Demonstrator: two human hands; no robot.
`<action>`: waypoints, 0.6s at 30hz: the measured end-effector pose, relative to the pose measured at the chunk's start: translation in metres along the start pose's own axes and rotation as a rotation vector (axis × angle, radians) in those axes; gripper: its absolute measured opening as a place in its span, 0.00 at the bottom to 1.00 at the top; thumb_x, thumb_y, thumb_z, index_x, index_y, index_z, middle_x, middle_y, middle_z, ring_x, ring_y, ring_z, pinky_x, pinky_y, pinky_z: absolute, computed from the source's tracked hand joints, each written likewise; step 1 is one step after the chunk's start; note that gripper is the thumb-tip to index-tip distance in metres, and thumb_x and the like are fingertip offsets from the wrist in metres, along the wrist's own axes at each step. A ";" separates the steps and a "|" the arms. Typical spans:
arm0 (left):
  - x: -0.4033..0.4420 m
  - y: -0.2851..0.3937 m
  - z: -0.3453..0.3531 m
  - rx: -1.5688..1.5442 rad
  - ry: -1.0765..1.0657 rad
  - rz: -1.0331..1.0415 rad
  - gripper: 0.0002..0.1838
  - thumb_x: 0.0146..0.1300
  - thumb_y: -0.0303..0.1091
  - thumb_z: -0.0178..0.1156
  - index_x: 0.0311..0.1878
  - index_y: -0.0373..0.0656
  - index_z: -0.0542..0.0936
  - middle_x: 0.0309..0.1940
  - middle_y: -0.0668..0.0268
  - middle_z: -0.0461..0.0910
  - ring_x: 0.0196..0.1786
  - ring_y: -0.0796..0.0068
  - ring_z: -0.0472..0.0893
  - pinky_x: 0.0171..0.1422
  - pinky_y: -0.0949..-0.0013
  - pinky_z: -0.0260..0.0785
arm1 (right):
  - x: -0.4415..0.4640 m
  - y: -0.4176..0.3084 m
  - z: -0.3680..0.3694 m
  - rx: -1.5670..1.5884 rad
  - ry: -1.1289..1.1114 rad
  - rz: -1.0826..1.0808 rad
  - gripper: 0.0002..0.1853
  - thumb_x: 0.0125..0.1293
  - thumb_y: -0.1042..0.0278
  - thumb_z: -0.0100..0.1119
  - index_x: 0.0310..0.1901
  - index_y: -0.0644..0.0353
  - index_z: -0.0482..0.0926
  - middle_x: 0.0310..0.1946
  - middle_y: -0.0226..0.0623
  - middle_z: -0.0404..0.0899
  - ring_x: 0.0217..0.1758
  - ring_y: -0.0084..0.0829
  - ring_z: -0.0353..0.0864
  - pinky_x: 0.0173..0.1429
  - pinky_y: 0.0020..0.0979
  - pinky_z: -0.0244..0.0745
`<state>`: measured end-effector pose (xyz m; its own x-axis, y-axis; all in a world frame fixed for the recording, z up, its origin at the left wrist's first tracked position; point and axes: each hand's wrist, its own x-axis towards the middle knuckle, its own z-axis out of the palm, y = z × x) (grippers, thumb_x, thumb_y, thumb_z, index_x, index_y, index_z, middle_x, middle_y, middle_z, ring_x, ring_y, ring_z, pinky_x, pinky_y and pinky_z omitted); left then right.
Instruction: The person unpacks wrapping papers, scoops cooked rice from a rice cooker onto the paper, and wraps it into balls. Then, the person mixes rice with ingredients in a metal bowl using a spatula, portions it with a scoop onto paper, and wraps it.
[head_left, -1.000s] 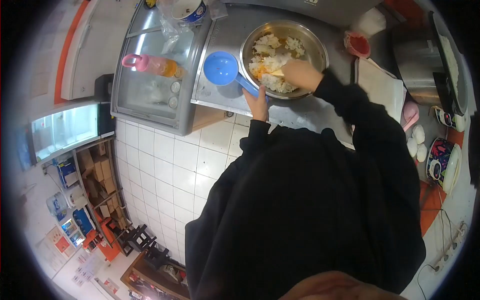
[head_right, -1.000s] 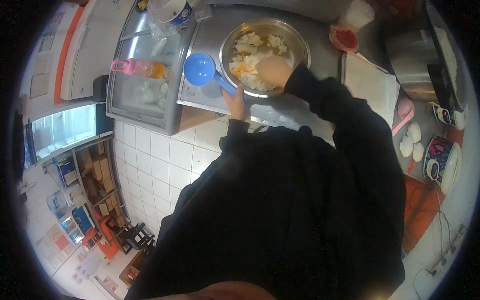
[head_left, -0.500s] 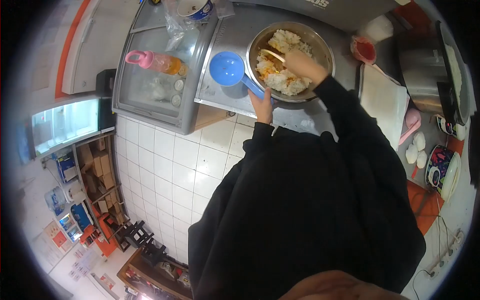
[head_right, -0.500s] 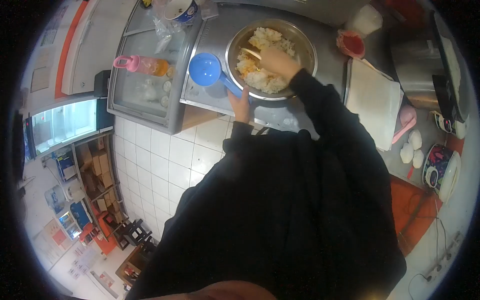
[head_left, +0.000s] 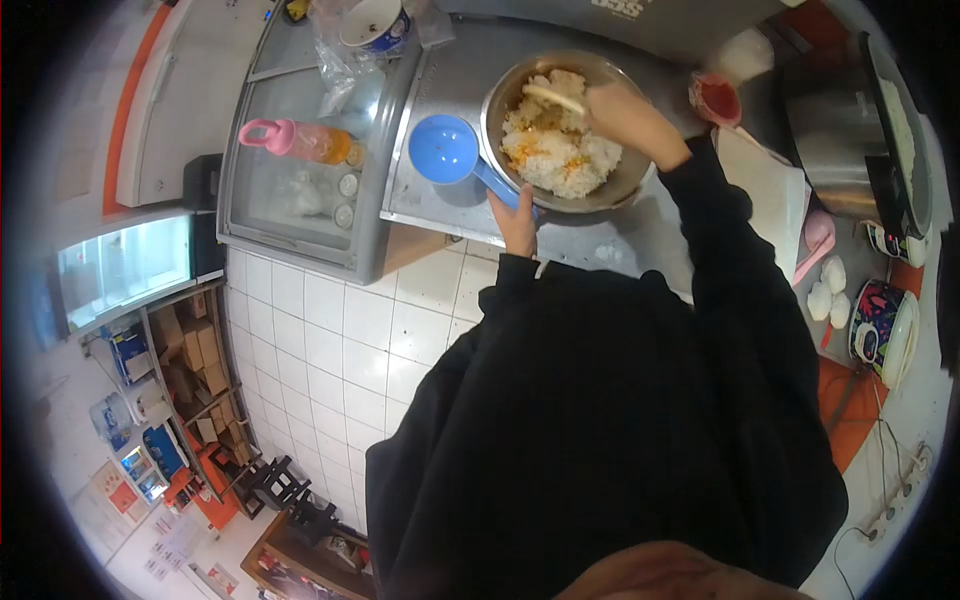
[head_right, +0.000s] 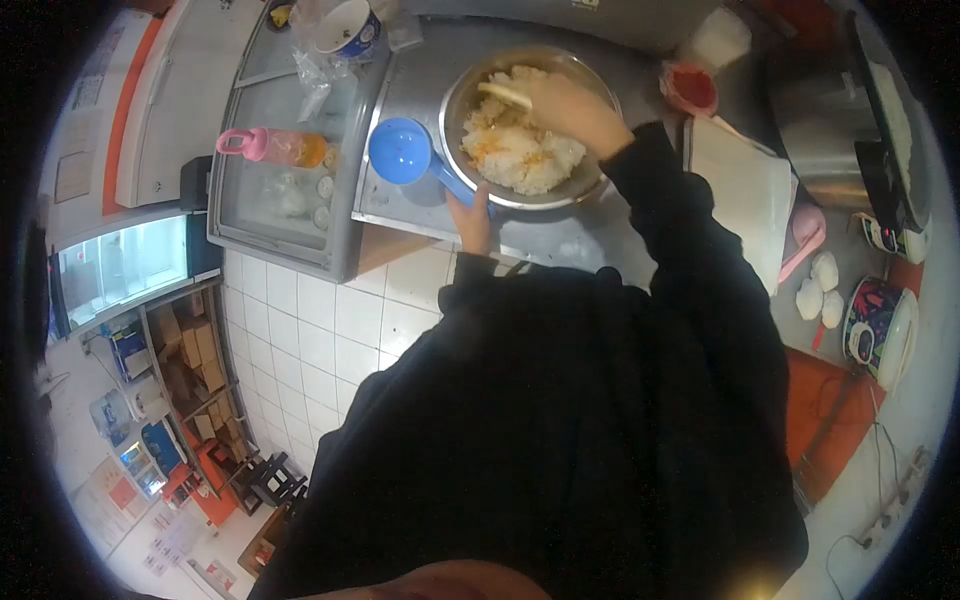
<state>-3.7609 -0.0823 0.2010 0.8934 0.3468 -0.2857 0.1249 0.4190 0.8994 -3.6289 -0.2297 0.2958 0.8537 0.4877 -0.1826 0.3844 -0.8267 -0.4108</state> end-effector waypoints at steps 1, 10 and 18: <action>-0.006 -0.003 -0.003 0.005 0.003 -0.015 0.28 0.50 0.24 0.53 0.55 0.39 0.54 0.44 0.61 0.64 0.43 0.72 0.68 0.40 0.71 0.66 | -0.001 0.004 0.024 0.007 -0.012 0.008 0.08 0.42 0.73 0.53 0.27 0.66 0.76 0.22 0.48 0.74 0.27 0.41 0.76 0.33 0.37 0.70; 0.003 -0.008 -0.002 -0.007 0.025 -0.087 0.28 0.50 0.25 0.53 0.54 0.40 0.55 0.42 0.61 0.65 0.40 0.74 0.69 0.35 0.73 0.66 | -0.014 0.008 -0.011 -0.049 -0.133 0.028 0.08 0.46 0.70 0.49 0.23 0.64 0.76 0.19 0.47 0.73 0.27 0.43 0.75 0.34 0.36 0.70; -0.003 0.006 0.005 0.090 0.060 0.027 0.28 0.50 0.26 0.54 0.54 0.34 0.56 0.46 0.59 0.64 0.48 0.69 0.65 0.52 0.70 0.57 | 0.006 0.008 0.057 -0.087 -0.050 -0.011 0.11 0.50 0.66 0.50 0.25 0.66 0.75 0.19 0.48 0.74 0.25 0.42 0.75 0.32 0.37 0.69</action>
<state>-3.7603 -0.0854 0.2090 0.8700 0.4074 -0.2778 0.1417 0.3331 0.9322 -3.6408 -0.2179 0.2405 0.8317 0.5082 -0.2235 0.4243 -0.8416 -0.3342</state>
